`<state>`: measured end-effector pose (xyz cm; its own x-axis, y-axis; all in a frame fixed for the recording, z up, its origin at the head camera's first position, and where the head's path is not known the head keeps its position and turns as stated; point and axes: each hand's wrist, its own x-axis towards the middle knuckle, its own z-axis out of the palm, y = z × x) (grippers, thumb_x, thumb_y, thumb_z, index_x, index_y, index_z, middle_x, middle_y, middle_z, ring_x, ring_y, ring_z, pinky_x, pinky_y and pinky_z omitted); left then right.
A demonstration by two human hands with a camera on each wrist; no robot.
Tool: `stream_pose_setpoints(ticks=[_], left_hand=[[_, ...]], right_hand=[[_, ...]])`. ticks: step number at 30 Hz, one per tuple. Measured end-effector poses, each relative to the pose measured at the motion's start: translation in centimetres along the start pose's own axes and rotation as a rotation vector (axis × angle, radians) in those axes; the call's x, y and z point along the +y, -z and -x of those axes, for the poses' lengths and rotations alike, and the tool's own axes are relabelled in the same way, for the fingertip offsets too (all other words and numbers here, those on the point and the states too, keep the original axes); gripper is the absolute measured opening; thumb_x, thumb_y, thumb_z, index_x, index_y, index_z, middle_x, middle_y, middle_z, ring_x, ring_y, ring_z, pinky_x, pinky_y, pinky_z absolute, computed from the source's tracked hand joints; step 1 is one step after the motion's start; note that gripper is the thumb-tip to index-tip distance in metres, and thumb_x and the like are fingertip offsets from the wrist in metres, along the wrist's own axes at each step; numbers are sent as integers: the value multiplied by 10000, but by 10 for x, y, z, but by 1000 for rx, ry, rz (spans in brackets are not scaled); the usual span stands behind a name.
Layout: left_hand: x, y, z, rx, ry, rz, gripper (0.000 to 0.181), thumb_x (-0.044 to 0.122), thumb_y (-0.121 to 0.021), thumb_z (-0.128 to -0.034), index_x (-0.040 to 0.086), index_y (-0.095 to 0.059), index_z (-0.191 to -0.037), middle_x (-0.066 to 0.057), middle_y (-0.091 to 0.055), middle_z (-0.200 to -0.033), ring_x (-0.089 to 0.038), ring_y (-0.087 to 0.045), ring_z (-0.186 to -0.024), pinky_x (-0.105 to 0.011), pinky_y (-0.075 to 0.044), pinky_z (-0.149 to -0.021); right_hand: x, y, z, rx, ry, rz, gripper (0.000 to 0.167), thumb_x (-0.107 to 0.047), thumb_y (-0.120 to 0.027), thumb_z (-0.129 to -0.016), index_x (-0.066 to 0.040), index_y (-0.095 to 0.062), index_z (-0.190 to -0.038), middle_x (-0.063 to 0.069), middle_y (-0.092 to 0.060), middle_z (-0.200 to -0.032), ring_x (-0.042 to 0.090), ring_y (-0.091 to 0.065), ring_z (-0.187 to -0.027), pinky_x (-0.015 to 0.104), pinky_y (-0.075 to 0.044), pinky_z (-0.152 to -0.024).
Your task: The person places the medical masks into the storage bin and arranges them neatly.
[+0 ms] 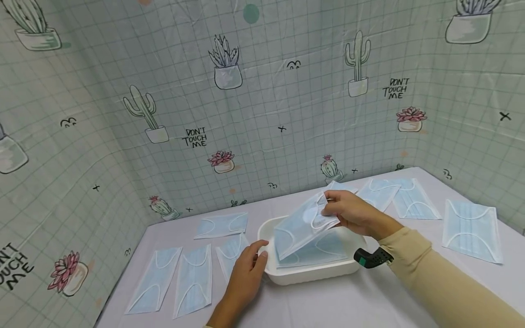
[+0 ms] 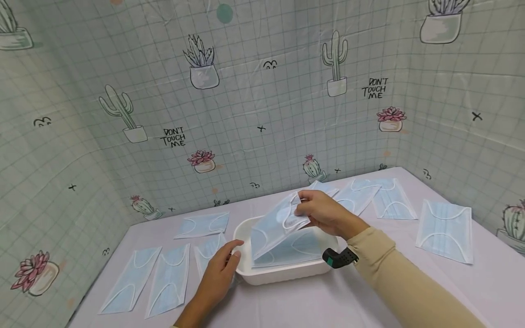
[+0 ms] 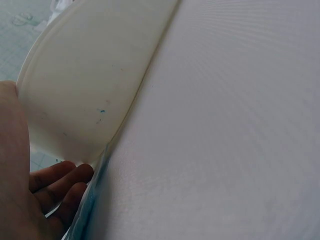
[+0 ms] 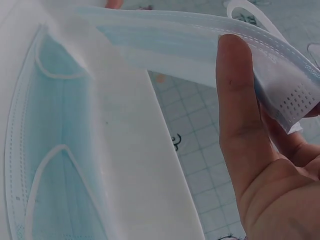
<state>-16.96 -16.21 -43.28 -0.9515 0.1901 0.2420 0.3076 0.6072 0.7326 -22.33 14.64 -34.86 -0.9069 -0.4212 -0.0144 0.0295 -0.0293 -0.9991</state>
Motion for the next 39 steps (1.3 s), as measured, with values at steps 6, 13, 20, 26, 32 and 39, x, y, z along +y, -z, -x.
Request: stream_pose_setpoints(ticks=[6, 13, 20, 26, 32, 39], left_hand=[[0, 0, 0, -1, 2, -2, 347, 331, -462, -1066, 195, -595, -1357, 25, -529, -957, -146, -509, -851, -326, -447, -736], [0, 0, 0, -4, -7, 0, 353, 360, -458, -1065, 212, -596, -1354, 32, -535, -965, -142, -509, -851, -327, -449, -741], [1, 0, 0, -8, 1, -13, 358, 364, -453, -1065, 210, -596, -1354, 36, -525, -941, -140, -504, -834, -320, -442, -722], [1, 1, 1, -3, 7, -12, 345, 335, -463, -1065, 200, -600, -1351, 30, -509, -904, -140, -495, -809, -309, -435, -701], [1, 1, 1, -4, 17, -4, 334, 299, -471, -1064, 199, -597, -1356, 24, -530, -943, -145, -505, -838, -330, -446, -726], [0, 2, 0, -6, 3, -8, 348, 342, -460, -1065, 208, -596, -1356, 28, -526, -941, -143, -505, -836, -326, -441, -724]], right_hand=[[4, -2, -5, -20, -8, -8, 360, 30, -524, -914, 101, -405, -1246, 147, -555, -1097, 190, -628, -911, 327, -553, -771], [5, -2, -6, -14, -57, 35, 287, 18, -533, -906, 80, -455, -1175, 133, -589, -1026, 185, -638, -863, 332, -558, -743], [-2, -6, -8, -7, -94, 104, 222, 14, -538, -886, 67, -490, -1096, 141, -597, -997, 199, -643, -838, 328, -562, -726], [-5, -12, -15, -22, -103, 117, 202, 9, -535, -882, 60, -501, -1074, 144, -595, -1016, 205, -635, -864, 334, -551, -743], [-3, -16, -21, -28, -97, 102, 169, 19, -527, -888, 56, -500, -1051, 139, -599, -999, 205, -637, -861, 339, -550, -745], [-6, -15, -23, -28, -121, 146, 257, -34, -528, -922, 81, -497, -1150, 155, -619, -1045, 211, -656, -883, 345, -559, -781]])
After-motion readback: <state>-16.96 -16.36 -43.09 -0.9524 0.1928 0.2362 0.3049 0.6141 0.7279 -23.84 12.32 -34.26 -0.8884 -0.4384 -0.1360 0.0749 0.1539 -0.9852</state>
